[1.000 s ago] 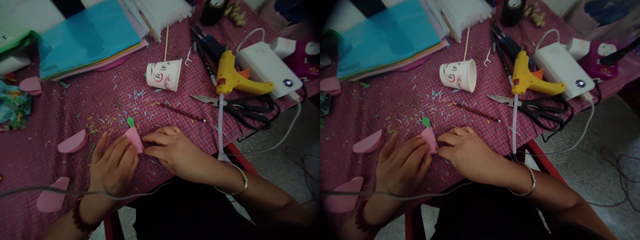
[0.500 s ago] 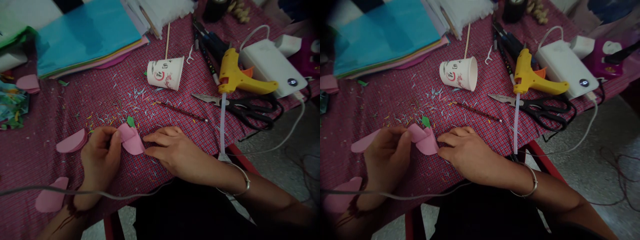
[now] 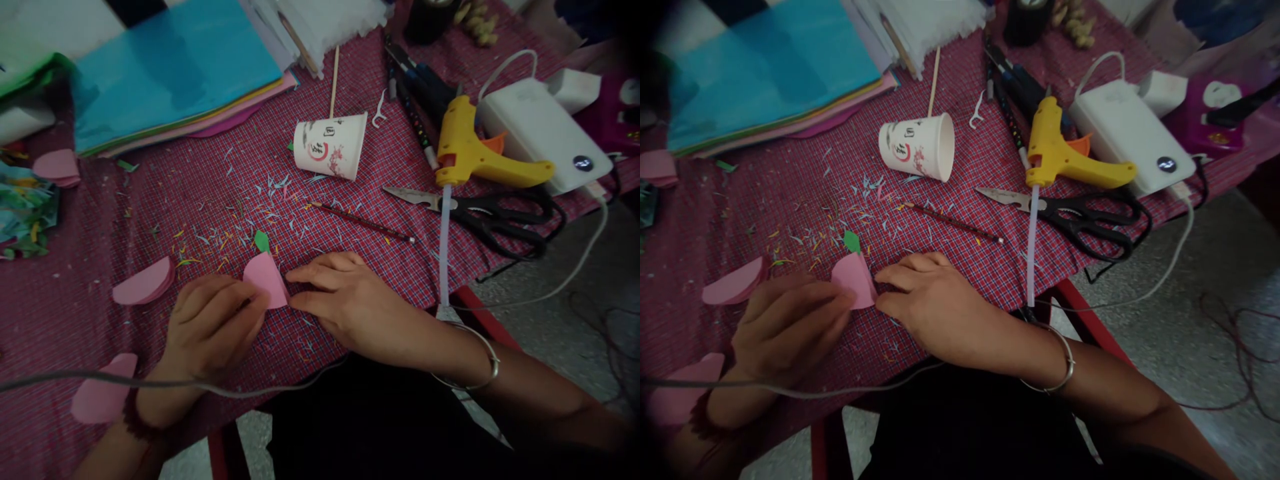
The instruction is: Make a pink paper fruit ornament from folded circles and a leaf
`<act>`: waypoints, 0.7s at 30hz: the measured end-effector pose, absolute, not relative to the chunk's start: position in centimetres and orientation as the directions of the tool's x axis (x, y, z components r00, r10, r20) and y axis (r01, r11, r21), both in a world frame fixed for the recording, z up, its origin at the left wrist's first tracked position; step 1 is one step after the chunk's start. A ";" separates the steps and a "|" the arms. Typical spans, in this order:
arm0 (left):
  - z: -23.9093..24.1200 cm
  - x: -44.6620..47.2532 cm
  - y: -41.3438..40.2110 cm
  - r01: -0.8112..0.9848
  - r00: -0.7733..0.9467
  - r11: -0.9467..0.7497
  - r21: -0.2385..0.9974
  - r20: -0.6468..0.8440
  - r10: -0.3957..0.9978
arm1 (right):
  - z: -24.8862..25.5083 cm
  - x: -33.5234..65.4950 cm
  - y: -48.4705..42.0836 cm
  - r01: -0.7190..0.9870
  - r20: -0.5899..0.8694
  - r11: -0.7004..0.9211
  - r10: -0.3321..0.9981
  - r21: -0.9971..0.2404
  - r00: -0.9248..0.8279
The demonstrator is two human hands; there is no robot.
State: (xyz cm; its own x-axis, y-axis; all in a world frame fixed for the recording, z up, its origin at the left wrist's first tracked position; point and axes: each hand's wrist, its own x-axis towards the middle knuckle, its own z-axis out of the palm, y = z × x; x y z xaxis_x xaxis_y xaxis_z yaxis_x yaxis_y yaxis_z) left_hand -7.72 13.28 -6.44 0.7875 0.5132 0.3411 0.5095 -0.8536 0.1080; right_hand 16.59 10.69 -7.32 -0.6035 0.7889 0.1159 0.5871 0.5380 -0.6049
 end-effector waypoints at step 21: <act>-5.9 -6.9 12.7 0.343 0.922 -0.939 0.018 0.186 0.341 | -7.4 16.5 10.6 0.581 0.147 0.535 0.801 -0.613 -0.581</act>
